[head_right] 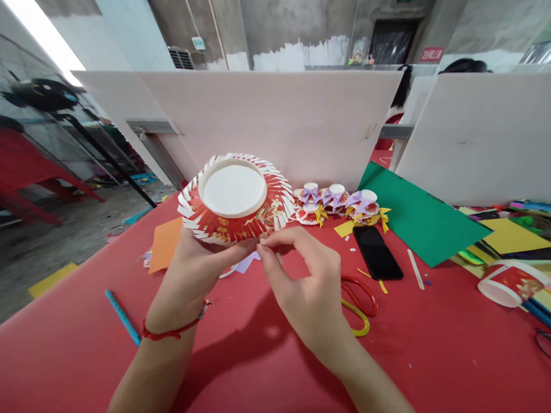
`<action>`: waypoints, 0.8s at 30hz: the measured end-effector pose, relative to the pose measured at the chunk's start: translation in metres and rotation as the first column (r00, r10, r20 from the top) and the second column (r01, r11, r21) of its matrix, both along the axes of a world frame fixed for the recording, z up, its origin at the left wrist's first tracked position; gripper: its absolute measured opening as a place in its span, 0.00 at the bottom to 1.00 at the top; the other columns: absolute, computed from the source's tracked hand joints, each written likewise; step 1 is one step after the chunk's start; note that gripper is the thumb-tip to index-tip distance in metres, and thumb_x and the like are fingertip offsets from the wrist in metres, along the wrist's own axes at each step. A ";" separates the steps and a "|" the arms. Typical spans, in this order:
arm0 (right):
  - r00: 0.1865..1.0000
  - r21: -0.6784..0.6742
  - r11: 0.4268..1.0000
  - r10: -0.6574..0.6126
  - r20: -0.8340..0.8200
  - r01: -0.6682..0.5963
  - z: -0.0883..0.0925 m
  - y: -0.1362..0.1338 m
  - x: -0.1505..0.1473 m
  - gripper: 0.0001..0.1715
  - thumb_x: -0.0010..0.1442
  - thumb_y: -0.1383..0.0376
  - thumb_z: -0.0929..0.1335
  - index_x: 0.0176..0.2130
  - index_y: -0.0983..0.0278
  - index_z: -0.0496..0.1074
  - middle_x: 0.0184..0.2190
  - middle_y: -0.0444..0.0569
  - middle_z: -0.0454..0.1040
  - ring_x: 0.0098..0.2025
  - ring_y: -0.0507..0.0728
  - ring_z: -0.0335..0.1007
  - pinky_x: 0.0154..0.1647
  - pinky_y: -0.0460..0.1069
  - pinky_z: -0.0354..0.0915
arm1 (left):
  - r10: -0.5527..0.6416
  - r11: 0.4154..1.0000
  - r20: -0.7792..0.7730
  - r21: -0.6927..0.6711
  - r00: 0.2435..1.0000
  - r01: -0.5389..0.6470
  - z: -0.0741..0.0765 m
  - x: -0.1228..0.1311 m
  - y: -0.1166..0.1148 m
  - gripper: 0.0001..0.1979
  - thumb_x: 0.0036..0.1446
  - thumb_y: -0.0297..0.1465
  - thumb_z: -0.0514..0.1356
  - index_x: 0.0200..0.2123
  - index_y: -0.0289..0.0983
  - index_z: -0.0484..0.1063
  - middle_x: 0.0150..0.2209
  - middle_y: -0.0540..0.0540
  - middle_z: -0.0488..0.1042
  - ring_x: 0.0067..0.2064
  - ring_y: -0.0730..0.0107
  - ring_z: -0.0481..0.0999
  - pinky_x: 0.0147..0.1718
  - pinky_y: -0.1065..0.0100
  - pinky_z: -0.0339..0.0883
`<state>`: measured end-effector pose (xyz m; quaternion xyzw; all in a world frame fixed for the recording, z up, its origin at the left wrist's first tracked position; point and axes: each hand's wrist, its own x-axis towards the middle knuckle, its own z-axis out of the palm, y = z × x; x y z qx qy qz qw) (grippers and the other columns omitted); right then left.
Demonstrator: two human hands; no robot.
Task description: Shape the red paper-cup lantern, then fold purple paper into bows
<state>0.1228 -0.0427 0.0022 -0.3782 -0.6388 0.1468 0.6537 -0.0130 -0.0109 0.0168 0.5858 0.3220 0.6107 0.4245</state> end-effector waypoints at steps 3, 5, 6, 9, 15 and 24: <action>1.000 -0.033 0.999 0.018 -0.003 -0.018 0.001 -0.001 0.001 0.08 0.56 0.74 0.70 0.30 0.61 0.73 0.27 0.42 0.79 0.29 0.52 0.76 0.31 0.45 0.73 | -0.036 0.999 -0.029 -0.012 0.999 0.036 0.004 -0.001 -0.001 0.11 0.42 0.23 0.72 0.32 0.38 0.80 0.36 0.47 0.85 0.41 0.58 0.84 0.40 0.67 0.79; 1.000 -0.017 1.000 0.002 0.027 -0.001 0.002 -0.002 0.001 0.08 0.57 0.74 0.70 0.30 0.61 0.72 0.26 0.42 0.78 0.29 0.52 0.76 0.31 0.46 0.74 | -0.069 0.997 -0.049 -0.036 0.996 0.068 0.004 -0.002 -0.002 0.05 0.44 0.26 0.71 0.28 0.38 0.81 0.33 0.47 0.85 0.39 0.57 0.85 0.39 0.65 0.80; 0.999 0.004 1.000 -0.012 0.050 0.012 0.002 -0.003 0.000 0.08 0.58 0.74 0.69 0.30 0.61 0.72 0.26 0.42 0.78 0.29 0.52 0.76 0.32 0.46 0.74 | -0.075 0.996 -0.054 -0.045 0.996 0.073 0.004 -0.002 -0.002 0.03 0.45 0.26 0.71 0.26 0.38 0.81 0.33 0.47 0.85 0.39 0.57 0.85 0.39 0.64 0.80; 0.993 0.070 0.997 -0.043 0.106 0.036 0.001 -0.003 -0.002 0.08 0.59 0.74 0.68 0.31 0.61 0.71 0.26 0.42 0.77 0.29 0.52 0.76 0.33 0.46 0.74 | -0.046 0.998 -0.022 -0.046 0.999 0.045 0.002 0.000 -0.002 0.03 0.45 0.26 0.70 0.25 0.38 0.80 0.32 0.47 0.85 0.40 0.57 0.84 0.41 0.63 0.80; 0.997 0.043 0.997 -0.070 0.016 0.069 -0.003 -0.002 -0.004 0.07 0.60 0.73 0.68 0.33 0.61 0.71 0.27 0.42 0.76 0.29 0.50 0.74 0.31 0.45 0.72 | 0.004 1.000 0.000 0.023 1.000 -0.004 0.000 0.005 -0.001 0.05 0.43 0.24 0.70 0.22 0.37 0.77 0.26 0.49 0.82 0.33 0.61 0.83 0.35 0.65 0.80; 0.994 -0.042 0.998 -0.057 -0.095 0.053 0.003 -0.005 -0.002 0.10 0.55 0.75 0.70 0.29 0.61 0.73 0.26 0.41 0.77 0.29 0.51 0.76 0.31 0.45 0.73 | 0.019 0.997 -0.006 0.072 1.000 -0.019 -0.001 0.005 -0.002 0.05 0.43 0.23 0.70 0.23 0.38 0.79 0.28 0.49 0.83 0.34 0.61 0.83 0.37 0.66 0.80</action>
